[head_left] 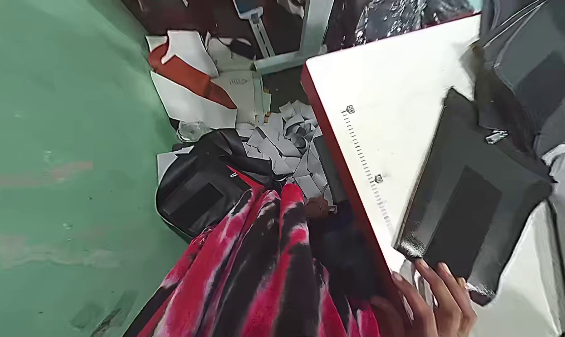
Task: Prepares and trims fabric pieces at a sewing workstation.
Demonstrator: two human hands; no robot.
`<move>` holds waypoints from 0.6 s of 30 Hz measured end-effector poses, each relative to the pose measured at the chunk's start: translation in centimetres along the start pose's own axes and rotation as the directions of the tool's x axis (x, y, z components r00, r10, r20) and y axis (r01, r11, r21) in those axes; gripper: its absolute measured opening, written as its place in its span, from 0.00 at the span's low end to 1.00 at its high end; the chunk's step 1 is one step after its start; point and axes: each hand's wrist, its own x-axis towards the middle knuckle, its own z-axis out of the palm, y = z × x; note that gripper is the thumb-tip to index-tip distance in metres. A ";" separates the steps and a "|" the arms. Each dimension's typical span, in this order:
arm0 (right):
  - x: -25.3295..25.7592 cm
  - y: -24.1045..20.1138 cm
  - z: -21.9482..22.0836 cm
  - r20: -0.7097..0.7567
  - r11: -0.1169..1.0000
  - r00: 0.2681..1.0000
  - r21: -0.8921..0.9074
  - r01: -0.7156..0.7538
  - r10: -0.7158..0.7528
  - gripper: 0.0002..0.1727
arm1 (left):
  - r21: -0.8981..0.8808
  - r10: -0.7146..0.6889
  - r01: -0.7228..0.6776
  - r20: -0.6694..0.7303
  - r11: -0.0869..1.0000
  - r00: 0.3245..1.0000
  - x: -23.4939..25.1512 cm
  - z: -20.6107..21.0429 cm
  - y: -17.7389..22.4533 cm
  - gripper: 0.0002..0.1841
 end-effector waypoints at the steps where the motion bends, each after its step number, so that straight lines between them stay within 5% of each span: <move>1: 0.1 0.0 0.1 -0.012 1.000 1.000 -0.009 0.002 -0.002 0.22 | -0.054 -0.025 0.021 -0.076 0.998 0.997 0.6 0.0 -0.4 0.23; 5: 0.1 0.3 0.9 -0.090 0.999 0.995 -0.035 0.036 -0.039 0.23 | -0.163 0.044 -0.088 -0.261 0.983 0.964 -5.1 -3.3 -0.2 0.25; 11: 0.1 0.2 1.1 -0.166 0.998 0.984 0.010 0.065 -0.062 0.27 | 0.205 0.114 -0.051 -0.307 0.977 0.945 -19.3 -8.3 3.1 0.16; 16: 0.8 -2.1 0.9 -0.299 0.975 0.952 0.188 0.121 -0.060 0.28 | 0.476 0.362 -0.213 -0.248 0.853 0.899 -31.8 -9.5 8.1 0.18; 18: 1.9 -4.2 0.4 -0.316 0.940 0.946 0.294 0.174 -0.077 0.35 | 0.546 0.541 -0.347 -0.246 0.763 0.804 -36.2 -9.2 9.6 0.16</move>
